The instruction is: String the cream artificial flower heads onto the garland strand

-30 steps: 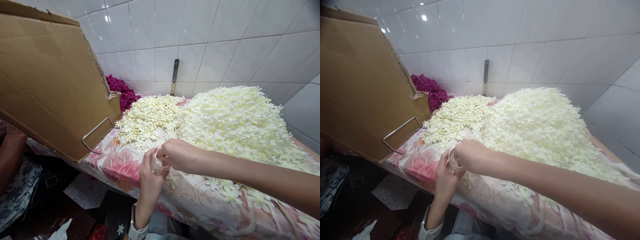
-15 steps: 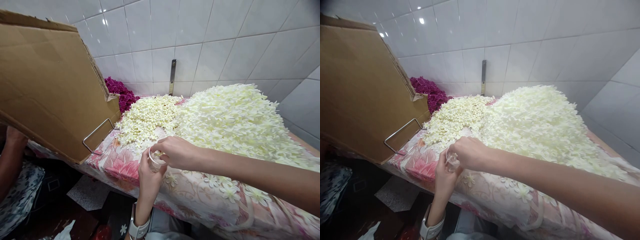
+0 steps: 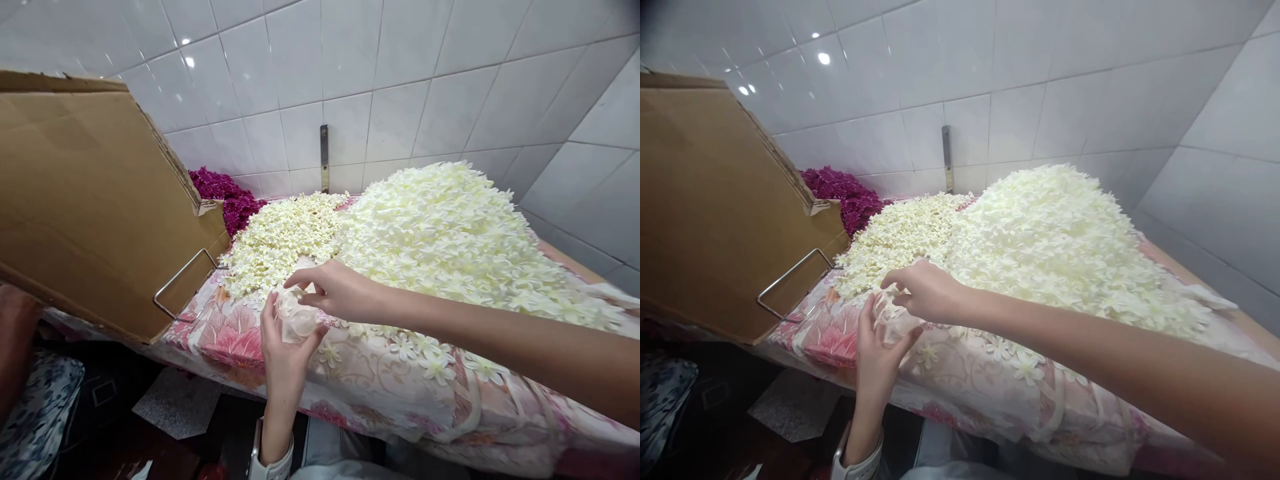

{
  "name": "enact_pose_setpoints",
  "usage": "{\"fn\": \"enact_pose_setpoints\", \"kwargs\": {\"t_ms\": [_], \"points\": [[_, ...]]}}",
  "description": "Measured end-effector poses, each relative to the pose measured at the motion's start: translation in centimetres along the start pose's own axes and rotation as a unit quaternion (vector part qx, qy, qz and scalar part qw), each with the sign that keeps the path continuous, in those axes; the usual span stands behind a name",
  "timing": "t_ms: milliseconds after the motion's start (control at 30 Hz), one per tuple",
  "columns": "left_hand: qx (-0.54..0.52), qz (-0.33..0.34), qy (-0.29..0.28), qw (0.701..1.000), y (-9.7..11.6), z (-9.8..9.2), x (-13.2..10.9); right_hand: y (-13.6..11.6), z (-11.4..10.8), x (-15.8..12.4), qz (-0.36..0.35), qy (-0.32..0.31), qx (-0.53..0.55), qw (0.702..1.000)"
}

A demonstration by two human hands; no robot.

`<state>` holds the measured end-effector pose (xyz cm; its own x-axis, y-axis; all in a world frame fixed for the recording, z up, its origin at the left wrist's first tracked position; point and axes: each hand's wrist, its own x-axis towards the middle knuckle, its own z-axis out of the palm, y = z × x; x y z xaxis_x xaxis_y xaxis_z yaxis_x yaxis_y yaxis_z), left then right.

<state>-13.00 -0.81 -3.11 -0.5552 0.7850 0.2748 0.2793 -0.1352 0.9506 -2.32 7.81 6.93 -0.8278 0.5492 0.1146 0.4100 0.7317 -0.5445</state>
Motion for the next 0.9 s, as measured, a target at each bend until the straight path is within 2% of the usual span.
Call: {"fn": "enact_pose_setpoints", "kwargs": {"t_ms": [100, 200, 233, 300, 367, 467, 567, 633, 733, 833, 900], "points": [[0.030, 0.055, 0.065, 0.996, 0.7, -0.7, -1.2, 0.2, -0.5, -1.4, 0.001, 0.045, 0.064, 0.997], [0.017, 0.157, 0.130, 0.979, 1.9, -1.0, -3.2, 1.1, -1.1, -3.4, 0.017, 0.136, 0.158, 0.978], [0.014, 0.183, 0.128, 0.975, 2.4, -0.9, -3.8, 1.6, -1.2, -4.2, 0.027, 0.172, 0.190, 0.966], [0.019, 0.191, 0.076, 0.978, 3.2, -0.1, -4.8, 2.7, -1.3, -6.0, 0.047, 0.242, 0.236, 0.940], [0.014, 0.141, -0.011, 0.990, 4.1, 1.3, -5.1, 3.7, -1.2, -7.9, 0.074, 0.291, 0.258, 0.918], [-0.074, 0.007, -0.139, 0.987, 5.4, 4.2, -4.2, 4.3, -0.7, -10.7, 0.109, 0.315, 0.274, 0.902], [-0.211, -0.119, -0.253, 0.937, 6.5, 6.8, -3.0, 4.2, 0.1, -13.0, 0.124, 0.326, 0.283, 0.894], [-0.264, -0.177, -0.301, 0.899, 7.0, 8.0, -2.7, 4.1, 0.6, -14.1, 0.138, 0.341, 0.289, 0.884], [-0.288, -0.204, -0.304, 0.885, 7.2, 8.9, -2.9, 4.3, 1.1, -15.4, 0.139, 0.359, 0.254, 0.887], [-0.269, -0.187, -0.269, 0.906, 7.2, 9.2, -3.5, 4.5, 1.6, -16.2, 0.098, 0.408, 0.095, 0.903], [-0.244, -0.165, -0.249, 0.923, 7.1, 9.2, -3.9, 4.6, 1.7, -16.5, 0.045, 0.434, -0.025, 0.899]]}}
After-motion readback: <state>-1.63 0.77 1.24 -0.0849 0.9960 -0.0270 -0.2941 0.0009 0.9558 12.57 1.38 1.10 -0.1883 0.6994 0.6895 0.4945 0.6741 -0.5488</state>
